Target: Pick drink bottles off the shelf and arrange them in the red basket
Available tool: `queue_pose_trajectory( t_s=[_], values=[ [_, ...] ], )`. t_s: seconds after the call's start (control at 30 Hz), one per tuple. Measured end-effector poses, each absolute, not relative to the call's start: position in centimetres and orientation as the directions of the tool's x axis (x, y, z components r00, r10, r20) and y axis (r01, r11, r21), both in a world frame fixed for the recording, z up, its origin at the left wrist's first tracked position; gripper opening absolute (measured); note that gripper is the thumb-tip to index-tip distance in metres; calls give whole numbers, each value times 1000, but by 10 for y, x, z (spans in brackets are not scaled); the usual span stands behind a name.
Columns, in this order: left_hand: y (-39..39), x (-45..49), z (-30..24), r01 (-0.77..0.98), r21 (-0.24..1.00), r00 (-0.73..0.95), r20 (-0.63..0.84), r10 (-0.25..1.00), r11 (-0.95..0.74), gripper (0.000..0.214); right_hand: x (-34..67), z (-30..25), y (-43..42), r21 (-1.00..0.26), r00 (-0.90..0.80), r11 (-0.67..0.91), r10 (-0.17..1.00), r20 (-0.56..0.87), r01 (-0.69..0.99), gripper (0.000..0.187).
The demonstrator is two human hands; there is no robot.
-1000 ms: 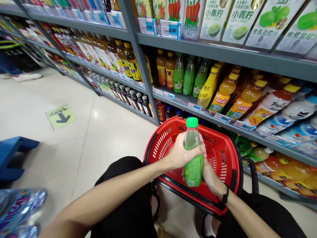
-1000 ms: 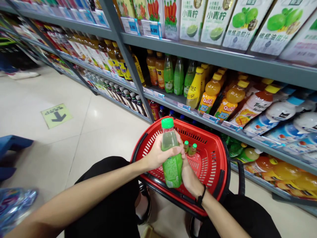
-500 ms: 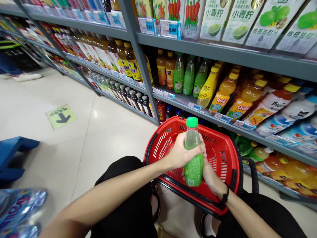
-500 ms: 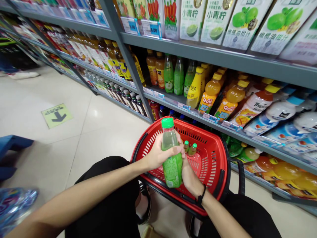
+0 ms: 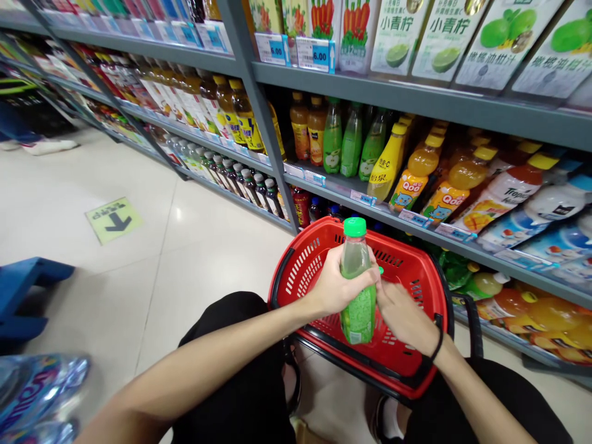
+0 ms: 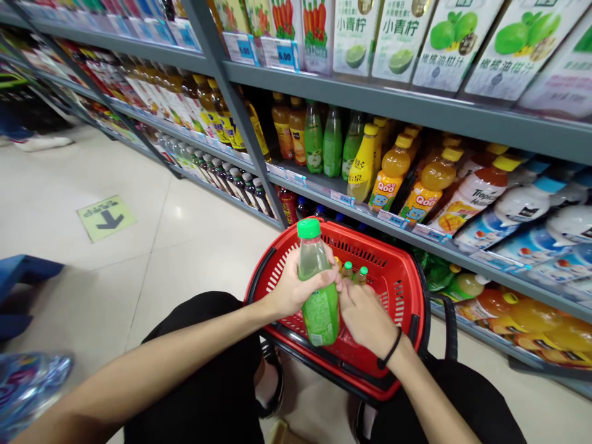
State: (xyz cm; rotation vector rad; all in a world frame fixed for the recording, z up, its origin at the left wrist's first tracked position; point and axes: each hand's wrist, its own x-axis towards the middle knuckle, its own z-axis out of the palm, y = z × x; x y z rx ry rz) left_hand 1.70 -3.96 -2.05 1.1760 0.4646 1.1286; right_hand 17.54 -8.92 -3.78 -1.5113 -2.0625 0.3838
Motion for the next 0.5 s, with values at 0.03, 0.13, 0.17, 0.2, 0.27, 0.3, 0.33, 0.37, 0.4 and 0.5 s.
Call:
queue_pose_trajectory(
  t_s=[0.03,0.13,0.17,0.2,0.27,0.3,0.33,0.37,0.4,0.5],
  values=[
    [-38,17,-21,-429,902,411,247,878,-53,36,179,-24,-90,-507,-105,232,958,267,830,30],
    [-33,18,-19,-395,917,400,229,887,-59,31,175,24,-106,-623,-6,306,901,435,720,35],
    [-32,18,-19,-389,919,400,226,888,-58,29,168,39,-115,-690,-102,405,894,436,600,37],
    [-30,18,-18,-382,922,399,226,889,-63,28,159,50,-126,-733,-244,489,872,424,473,42],
    [-28,18,-19,-370,926,398,233,887,-78,28,140,61,-146,-723,-373,651,746,552,232,50],
    [-27,18,-19,-364,928,396,235,888,-83,29,132,62,-155,-698,-376,688,710,595,196,51],
    [-27,19,-20,-360,929,391,237,889,-89,30,126,61,-162,-683,-399,701,698,595,206,49],
    [-26,19,-21,-356,930,390,240,889,-94,30,123,59,-167,-666,-400,710,692,601,228,47],
    [-26,20,-22,-355,929,391,245,887,-100,31,121,57,-171,-638,-434,722,681,590,266,45],
    [-26,21,-25,-343,930,392,268,880,-131,31,125,55,-175,-547,-523,739,669,528,394,43]
  ],
)
